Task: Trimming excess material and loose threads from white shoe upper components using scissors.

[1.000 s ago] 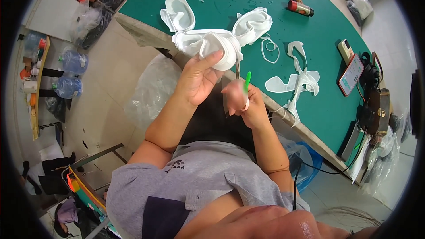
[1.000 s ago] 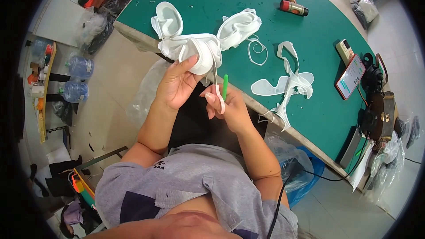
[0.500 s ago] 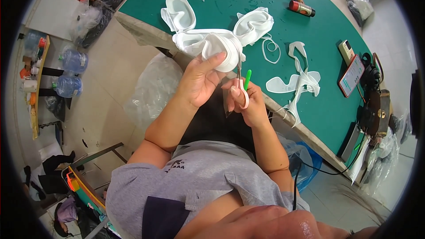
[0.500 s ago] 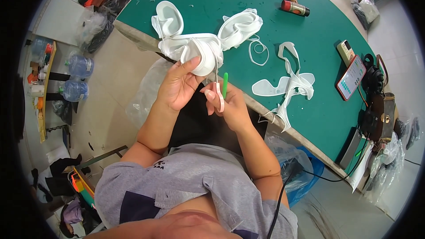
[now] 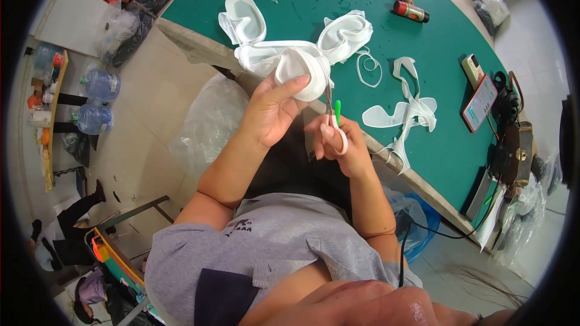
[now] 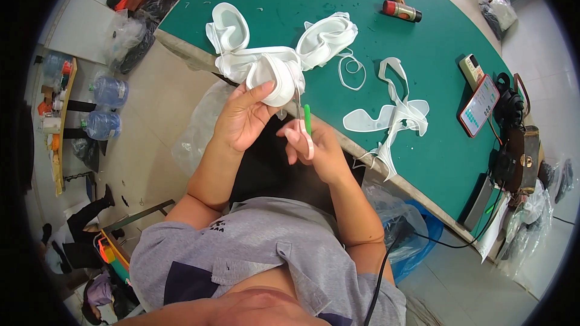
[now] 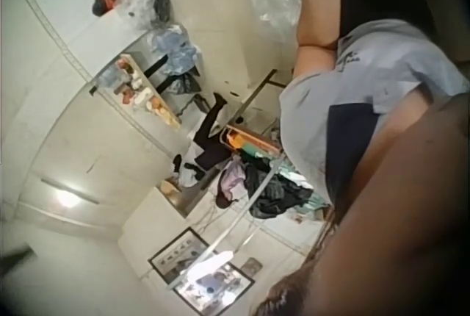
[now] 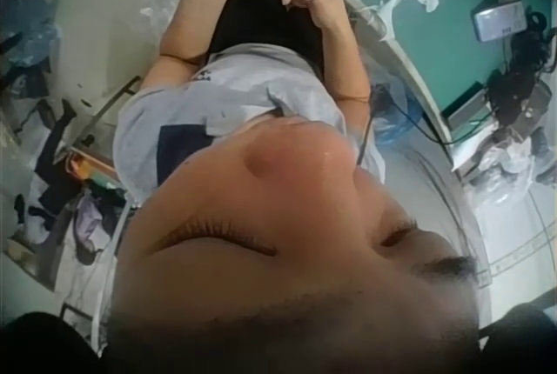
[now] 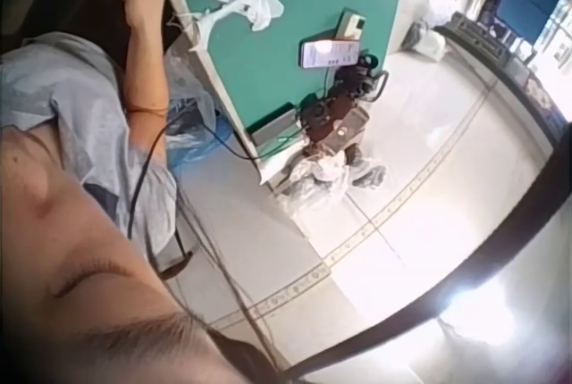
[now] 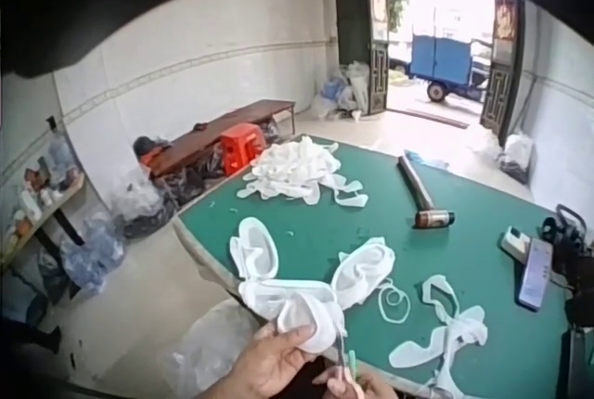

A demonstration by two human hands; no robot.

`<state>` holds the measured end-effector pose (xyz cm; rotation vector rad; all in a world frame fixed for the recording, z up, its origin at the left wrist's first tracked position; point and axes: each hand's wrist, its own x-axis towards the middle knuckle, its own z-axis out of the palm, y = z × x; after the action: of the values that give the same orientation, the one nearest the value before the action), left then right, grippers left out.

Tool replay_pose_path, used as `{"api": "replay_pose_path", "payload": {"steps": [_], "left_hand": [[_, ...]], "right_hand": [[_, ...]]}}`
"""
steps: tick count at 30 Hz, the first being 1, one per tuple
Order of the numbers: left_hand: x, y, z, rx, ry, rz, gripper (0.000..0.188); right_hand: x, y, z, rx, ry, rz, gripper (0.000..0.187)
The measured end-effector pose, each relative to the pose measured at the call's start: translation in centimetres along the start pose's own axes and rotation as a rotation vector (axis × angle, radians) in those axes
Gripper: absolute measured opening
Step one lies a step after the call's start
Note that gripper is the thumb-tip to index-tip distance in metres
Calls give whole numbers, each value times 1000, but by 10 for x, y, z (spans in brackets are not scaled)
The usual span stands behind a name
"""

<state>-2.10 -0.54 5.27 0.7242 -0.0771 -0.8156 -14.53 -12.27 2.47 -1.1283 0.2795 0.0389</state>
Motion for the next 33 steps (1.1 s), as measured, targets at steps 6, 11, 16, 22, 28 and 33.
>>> {"api": "replay_pose_path", "payload": {"steps": [6, 11, 16, 22, 28, 33], "left_hand": [[-4, 5, -1, 22, -18, -4, 51], [-3, -2, 2, 12, -15, -11, 53], [-4, -4, -1, 16, -8, 2, 53], [0, 9, -16, 48, -98, -79, 50], [0, 15, -21, -3, -109, -84, 53], [0, 12, -21, -57, -77, -33, 53]], "right_hand": [[-21, -22, -4, -242, 206, -47, 27], [9, -39, 1, -292, 480, -511, 29], [41, -46, -1, -221, 330, -356, 26], [62, -60, -2, -233, 316, -387, 25], [71, -56, 0, -248, 272, -440, 22], [30, -62, 9, -434, 468, -455, 23]]}}
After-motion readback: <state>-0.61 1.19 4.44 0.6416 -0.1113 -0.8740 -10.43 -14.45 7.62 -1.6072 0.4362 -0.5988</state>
